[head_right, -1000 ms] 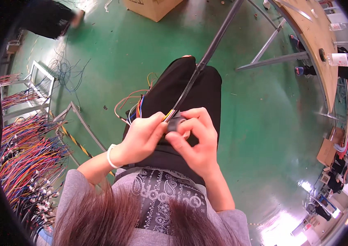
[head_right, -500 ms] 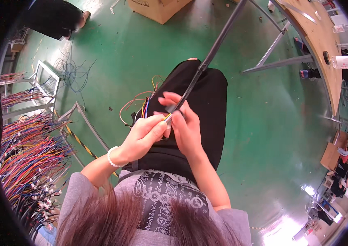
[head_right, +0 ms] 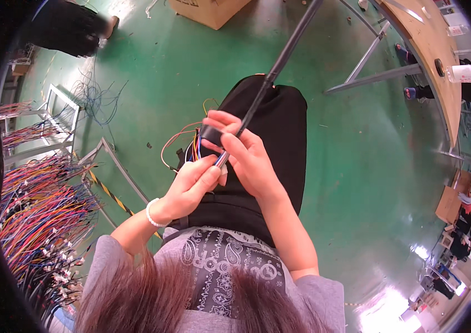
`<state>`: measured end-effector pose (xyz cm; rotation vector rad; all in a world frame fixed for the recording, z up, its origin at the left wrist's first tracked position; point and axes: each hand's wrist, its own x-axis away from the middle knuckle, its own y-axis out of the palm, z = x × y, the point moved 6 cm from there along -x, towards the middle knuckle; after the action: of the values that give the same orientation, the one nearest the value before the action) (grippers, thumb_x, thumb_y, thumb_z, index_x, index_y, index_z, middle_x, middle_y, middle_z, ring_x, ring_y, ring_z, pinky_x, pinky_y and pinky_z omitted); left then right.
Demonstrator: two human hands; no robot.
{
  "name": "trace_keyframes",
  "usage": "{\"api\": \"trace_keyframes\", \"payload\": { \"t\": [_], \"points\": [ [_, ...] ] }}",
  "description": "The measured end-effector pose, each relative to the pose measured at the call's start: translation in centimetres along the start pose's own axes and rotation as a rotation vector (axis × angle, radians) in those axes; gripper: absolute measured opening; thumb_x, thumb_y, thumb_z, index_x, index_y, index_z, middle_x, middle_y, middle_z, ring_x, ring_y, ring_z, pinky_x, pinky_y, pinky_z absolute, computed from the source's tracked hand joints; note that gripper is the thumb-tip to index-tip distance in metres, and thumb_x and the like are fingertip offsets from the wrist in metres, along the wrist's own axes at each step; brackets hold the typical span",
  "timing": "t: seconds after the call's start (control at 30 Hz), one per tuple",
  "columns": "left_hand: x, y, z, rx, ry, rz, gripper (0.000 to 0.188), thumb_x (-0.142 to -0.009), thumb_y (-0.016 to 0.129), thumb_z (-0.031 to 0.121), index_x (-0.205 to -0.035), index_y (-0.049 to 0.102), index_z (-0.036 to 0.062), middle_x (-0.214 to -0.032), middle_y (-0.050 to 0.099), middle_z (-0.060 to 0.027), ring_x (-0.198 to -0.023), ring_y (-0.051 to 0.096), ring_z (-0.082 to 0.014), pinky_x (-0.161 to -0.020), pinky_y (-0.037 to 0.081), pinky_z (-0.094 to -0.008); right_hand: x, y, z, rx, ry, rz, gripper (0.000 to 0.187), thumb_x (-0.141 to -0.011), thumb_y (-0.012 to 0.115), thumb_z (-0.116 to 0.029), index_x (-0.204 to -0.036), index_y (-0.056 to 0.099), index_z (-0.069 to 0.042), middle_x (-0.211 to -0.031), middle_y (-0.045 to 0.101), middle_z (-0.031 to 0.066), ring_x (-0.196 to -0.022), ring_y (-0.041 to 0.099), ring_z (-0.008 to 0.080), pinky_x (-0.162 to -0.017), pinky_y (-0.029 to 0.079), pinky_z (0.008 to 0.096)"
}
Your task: Assembling and taping an electrical wire harness with connectors and measuring with a ruler.
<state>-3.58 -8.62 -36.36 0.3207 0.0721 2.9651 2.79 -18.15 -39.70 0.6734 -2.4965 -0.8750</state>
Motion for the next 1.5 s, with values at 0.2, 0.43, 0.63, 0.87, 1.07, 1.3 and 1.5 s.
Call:
{"api": "trace_keyframes", "payload": {
  "t": [0.2,0.43,0.63,0.87,1.07,1.3,1.5],
  "points": [
    [-0.6,-0.1,-0.2,-0.404,0.147,0.101,0.014,-0.093,0.054,0.012,-0.086,0.056,0.0015,-0.063,0.055,-0.0110,-0.053,0.057,-0.0249,-0.053,0.044,-0.0354,6.1,-0.5,-2.9,0.738,-0.327,0.145,0.018,-0.088,0.068,-0.017,-0.094,0.065,-0.001,-0.099,0.060,0.0084,-0.080,0.056,0.0119,-0.069,0.045,0.0263],
    [-0.9,0.2,0.1,-0.364,0.281,0.308,0.012,-0.086,0.064,0.013,-0.084,0.061,0.0014,-0.071,0.064,-0.0110,-0.060,0.061,-0.0243,-0.055,0.044,-0.0359,0.2,8.2,-5.8,1.451,-0.478,-0.051,0.035,-0.081,0.073,-0.009,-0.113,0.063,-0.003,-0.090,0.067,0.0103,-0.073,0.064,0.0234,-0.065,0.050,0.0329],
    [-1.5,-2.7,-2.8,-0.048,-0.128,0.258,0.050,-0.103,0.045,0.030,-0.065,0.058,0.0006,-0.055,0.049,0.0004,-0.052,0.045,-0.0073,-0.049,0.035,-0.0277,-1.4,-7.0,-13.4,1.015,-0.179,0.474,0.026,-0.095,0.058,-0.014,-0.117,0.061,0.001,-0.091,0.069,0.0061,-0.078,0.061,0.0081,-0.066,0.050,0.0227],
    [-0.4,-4.0,-4.8,0.250,-0.482,0.186,0.054,-0.102,0.046,0.040,-0.065,0.061,0.0034,-0.049,0.039,0.0070,-0.043,0.030,-0.0027,-0.043,0.020,-0.0240,-17.4,-15.1,-31.8,1.245,-0.243,0.933,0.050,-0.096,0.052,-0.046,-0.128,0.048,-0.007,-0.081,0.071,0.0108,-0.051,0.062,0.0159,-0.045,0.047,0.0302],
    [-2.2,-3.1,-6.5,0.442,-0.652,-0.112,0.048,-0.103,0.042,0.044,-0.085,0.060,0.0023,-0.051,0.033,0.0064,-0.041,0.026,-0.0056,-0.040,0.020,-0.0242,-25.7,-27.3,-35.2,0.073,-0.325,1.166,0.026,-0.086,0.073,-0.038,-0.091,0.063,-0.015,-0.076,0.064,-0.0015,-0.061,0.061,0.0109,-0.043,0.027,0.0235],
    [-2.6,-5.0,-3.1,0.412,-0.623,-0.131,0.030,-0.105,0.042,0.030,-0.093,0.057,0.0077,-0.055,0.034,0.0082,-0.046,0.028,-0.0033,-0.043,0.021,-0.0223,-12.4,-14.4,-25.4,0.465,-0.194,0.486,0.021,-0.094,0.064,-0.015,-0.107,0.050,-0.007,-0.074,0.047,-0.0060,-0.053,0.035,0.0009,-0.044,0.027,0.0168],
    [-1.7,-4.2,-3.4,0.336,-0.454,-0.023,0.029,-0.104,0.045,0.030,-0.090,0.058,0.0079,-0.068,0.048,0.0053,-0.058,0.040,-0.0028,-0.051,0.030,-0.0187,7.0,-1.8,-2.8,0.349,0.094,0.477,0.023,-0.095,0.063,-0.021,-0.104,0.048,-0.007,-0.077,0.062,0.0048,-0.056,0.057,0.0079,-0.045,0.045,0.0190]
  ]
}}
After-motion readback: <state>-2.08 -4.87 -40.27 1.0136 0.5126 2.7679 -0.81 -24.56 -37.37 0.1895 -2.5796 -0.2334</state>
